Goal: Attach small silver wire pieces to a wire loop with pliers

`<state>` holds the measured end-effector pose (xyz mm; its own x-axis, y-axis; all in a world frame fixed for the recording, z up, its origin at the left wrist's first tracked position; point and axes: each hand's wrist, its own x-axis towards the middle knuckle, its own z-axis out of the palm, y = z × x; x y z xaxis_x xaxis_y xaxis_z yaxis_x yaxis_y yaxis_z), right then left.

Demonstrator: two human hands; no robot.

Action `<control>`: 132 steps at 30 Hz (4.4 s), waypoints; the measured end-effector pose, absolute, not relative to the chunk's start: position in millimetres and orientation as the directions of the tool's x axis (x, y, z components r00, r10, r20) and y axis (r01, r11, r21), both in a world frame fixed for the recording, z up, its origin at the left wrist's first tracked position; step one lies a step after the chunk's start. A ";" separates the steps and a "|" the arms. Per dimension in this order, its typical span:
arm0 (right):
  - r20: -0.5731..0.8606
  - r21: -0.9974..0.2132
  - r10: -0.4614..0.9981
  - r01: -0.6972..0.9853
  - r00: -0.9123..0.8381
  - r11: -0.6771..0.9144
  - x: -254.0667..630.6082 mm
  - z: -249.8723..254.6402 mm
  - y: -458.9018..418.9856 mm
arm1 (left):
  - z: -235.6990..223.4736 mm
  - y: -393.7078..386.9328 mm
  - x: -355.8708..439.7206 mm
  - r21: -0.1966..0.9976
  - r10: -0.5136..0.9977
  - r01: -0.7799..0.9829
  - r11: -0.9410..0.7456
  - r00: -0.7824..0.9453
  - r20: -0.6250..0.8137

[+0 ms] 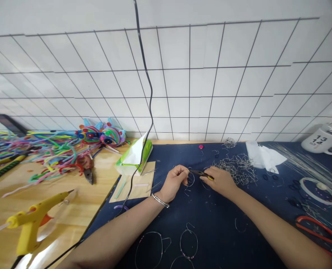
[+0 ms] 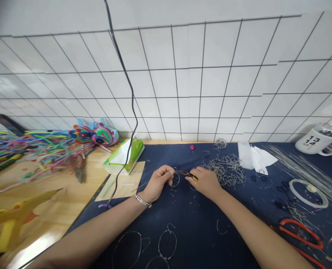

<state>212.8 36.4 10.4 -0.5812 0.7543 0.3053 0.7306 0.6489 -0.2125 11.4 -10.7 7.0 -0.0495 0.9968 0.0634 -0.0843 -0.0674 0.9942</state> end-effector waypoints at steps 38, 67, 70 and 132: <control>0.237 -0.248 0.759 0.718 -0.606 0.651 220.5 15.6 42.1 | 4.1 -1.3 2.1 0.999 0.984 -0.042 0.022 0.176 -0.015; 0.286 -0.219 0.723 0.691 -0.629 0.689 215.2 12.9 37.6 | -3.9 0.3 3.2 0.998 0.999 0.053 -0.037 0.040 0.035; 0.338 -0.145 0.708 0.709 -0.620 0.690 213.3 15.3 34.8 | -5.3 0.8 3.1 0.998 0.999 0.058 -0.026 0.036 0.024; 0.378 -0.073 0.656 0.685 -0.654 0.725 214.2 14.3 35.0 | 1.4 -1.5 0.5 0.988 0.987 0.146 -0.040 0.161 0.016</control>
